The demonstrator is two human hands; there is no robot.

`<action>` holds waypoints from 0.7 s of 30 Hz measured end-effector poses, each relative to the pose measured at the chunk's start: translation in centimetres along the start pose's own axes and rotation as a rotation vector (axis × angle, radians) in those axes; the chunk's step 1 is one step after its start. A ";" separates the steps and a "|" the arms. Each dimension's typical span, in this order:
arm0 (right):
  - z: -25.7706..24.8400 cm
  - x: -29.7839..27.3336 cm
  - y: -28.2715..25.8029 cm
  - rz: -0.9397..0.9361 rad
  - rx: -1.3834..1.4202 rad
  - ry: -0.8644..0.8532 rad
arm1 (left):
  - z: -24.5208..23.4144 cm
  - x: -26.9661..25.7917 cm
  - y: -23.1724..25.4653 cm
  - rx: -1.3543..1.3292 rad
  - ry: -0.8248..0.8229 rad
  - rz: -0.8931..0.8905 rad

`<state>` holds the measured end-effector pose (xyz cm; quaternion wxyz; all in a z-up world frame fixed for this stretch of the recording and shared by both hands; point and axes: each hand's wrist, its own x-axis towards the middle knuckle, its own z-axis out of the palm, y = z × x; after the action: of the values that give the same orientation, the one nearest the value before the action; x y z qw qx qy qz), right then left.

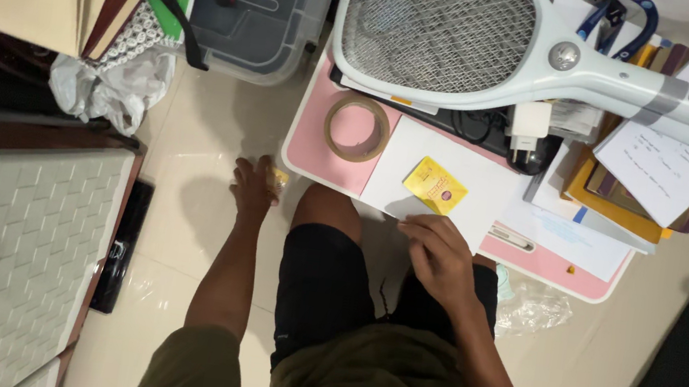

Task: The person sorts and organizes various items including cables, a power adapter, a book, and toy guns on a small desk and on the floor.

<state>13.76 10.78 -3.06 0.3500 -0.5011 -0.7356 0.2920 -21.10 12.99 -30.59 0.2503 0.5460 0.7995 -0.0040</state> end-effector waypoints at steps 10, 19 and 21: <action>-0.4 -0.3 0.9 0.024 0.014 -0.007 | 0.1 0.9 -0.3 0.183 -0.037 -0.019; -0.3 -0.8 1.5 0.064 0.002 -0.004 | 0.3 1.1 -1.0 0.193 -0.082 0.306; -0.2 -1.0 1.5 0.119 0.034 -0.026 | 0.4 1.0 -1.0 0.172 -0.144 0.285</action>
<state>14.99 10.38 -4.32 0.3308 -0.5341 -0.7039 0.3313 -22.07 13.30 -31.62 0.2574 0.6713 0.6909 -0.0760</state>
